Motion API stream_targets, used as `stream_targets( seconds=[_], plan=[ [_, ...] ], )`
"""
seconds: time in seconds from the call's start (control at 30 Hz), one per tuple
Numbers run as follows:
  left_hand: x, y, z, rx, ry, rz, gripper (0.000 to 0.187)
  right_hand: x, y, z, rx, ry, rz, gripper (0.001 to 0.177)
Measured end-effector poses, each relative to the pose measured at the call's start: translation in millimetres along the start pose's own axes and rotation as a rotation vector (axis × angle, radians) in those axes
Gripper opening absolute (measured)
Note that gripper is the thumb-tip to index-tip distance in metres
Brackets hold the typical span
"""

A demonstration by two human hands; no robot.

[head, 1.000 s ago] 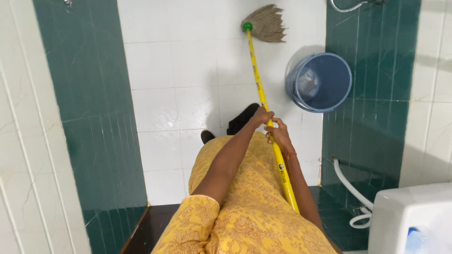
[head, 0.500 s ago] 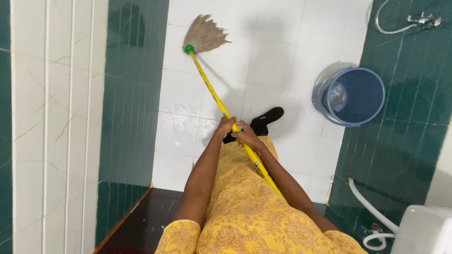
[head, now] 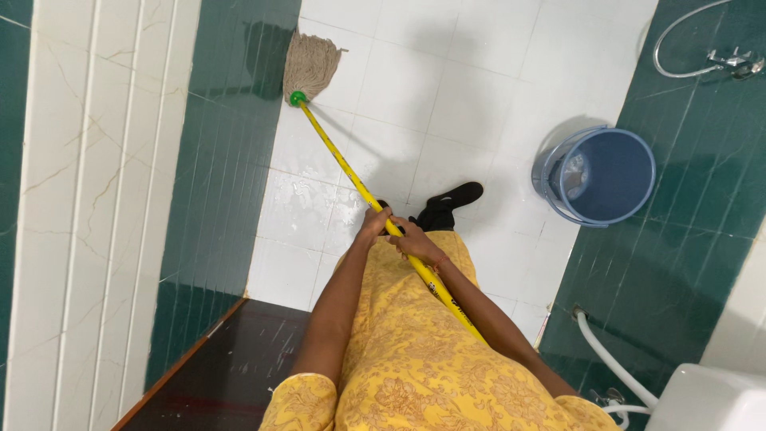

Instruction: The person mops the tiled floor with a mop, moving around a bucket and a toilet.

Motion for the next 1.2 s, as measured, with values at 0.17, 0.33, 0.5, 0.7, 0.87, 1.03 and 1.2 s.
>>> stream_targets(
  seconds=[0.17,0.33,0.5,0.7,0.87,1.03,1.2],
  plan=[
    [12.6,-4.5,-0.8,-0.047,-0.038,-0.068,0.026,-12.3,3.4,-1.6,0.003,-0.006,0.028,0.071],
    [31.8,-9.9,-9.0,-0.013,-0.06,-0.112,0.027,-36.4,12.3,5.4,-0.011,-0.001,0.045,0.071],
    [65.0,-21.3,-26.2,-0.021,-0.165,-0.254,0.033,-77.8,25.5,14.0,0.058,-0.017,0.053,0.071],
    [125.6,-51.6,-58.2,-0.019,-0.081,-0.304,0.038,-158.2,39.4,29.1,0.04,0.002,0.059,0.072],
    [185.8,-87.6,-75.0,-0.036,-0.095,-0.331,0.041,-235.5,44.1,23.8,-0.011,-0.033,0.057,0.073],
    [246.6,-145.4,-110.3,0.003,-0.359,-0.297,0.044,-310.5,53.6,23.2,-0.124,-0.11,-0.039,0.073],
    [305.0,-209.7,-142.2,0.03,-0.394,-0.169,0.049,-378.1,59.7,31.0,-0.124,-0.159,-0.199,0.069]
  ],
)
Point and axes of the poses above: each hand's wrist, its own y-axis away from the middle knuckle, its own x-axis out of the palm, z = x × y, the point moved 4 cm from there along -y, towards the middle knuckle, and after that the axes turned 10 degrees about z, right-handed, at the moved point
